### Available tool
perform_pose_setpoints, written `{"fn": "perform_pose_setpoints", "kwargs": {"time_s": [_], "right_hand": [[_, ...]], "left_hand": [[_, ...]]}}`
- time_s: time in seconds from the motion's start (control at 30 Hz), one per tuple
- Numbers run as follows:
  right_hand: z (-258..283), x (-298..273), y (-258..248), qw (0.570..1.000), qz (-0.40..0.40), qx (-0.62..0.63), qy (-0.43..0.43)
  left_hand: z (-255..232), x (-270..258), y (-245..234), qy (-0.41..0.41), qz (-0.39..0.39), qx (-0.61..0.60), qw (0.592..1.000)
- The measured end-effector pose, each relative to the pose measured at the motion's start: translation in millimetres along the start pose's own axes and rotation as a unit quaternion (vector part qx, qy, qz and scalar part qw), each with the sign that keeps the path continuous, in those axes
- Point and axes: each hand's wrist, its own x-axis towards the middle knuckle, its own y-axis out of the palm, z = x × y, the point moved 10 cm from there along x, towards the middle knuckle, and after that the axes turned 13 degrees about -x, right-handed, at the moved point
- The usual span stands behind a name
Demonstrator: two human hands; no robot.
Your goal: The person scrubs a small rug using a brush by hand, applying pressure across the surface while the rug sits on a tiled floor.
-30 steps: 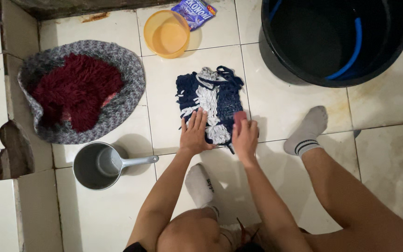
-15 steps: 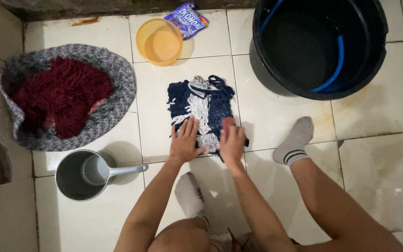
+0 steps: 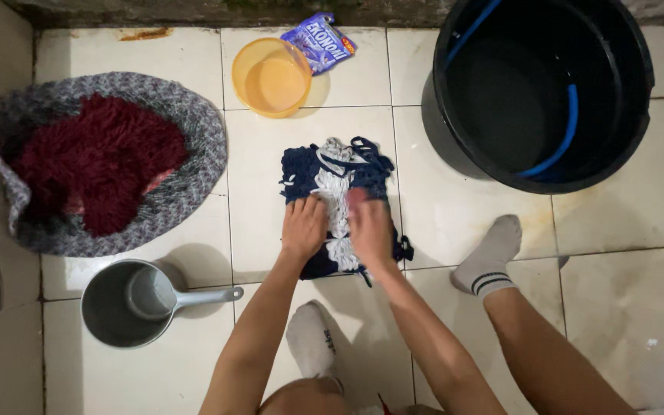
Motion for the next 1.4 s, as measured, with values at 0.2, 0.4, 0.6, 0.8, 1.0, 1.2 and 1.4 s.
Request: {"fn": "perform_pose_setpoints", "kwargs": {"time_s": [0.2,0.4,0.6,0.8,1.0,1.2,1.4], "right_hand": [[-16,18,9,0.997,0.058,-0.045,0.019],[-43,37,3,0.998,-0.002,-0.043,0.051],[29,27,21,0.996,0.054,0.000,-0.073],[-28,40,6,0.997,0.037,-0.037,0.062],[-19,15,9,0.997,-0.023,0.009,0.067],[-11,-4,13,0.998,-0.009,0.001,0.060],[36,-3,3,0.998,-0.016,0.038,-0.053]], "left_hand": [[-7,5,-30,0.039,-0.137,-0.039,0.989],[-4,9,-21,0.013,-0.094,-0.016,0.995],[0,8,-17,0.003,-0.113,-0.015,0.994],[-10,0,-20,0.020,-0.133,-0.005,0.991],[-17,-2,-27,0.031,-0.125,-0.002,0.992],[-13,-19,-30,0.036,-0.136,-0.013,0.990],[-7,-27,-27,0.021,-0.130,0.002,0.991]]}}
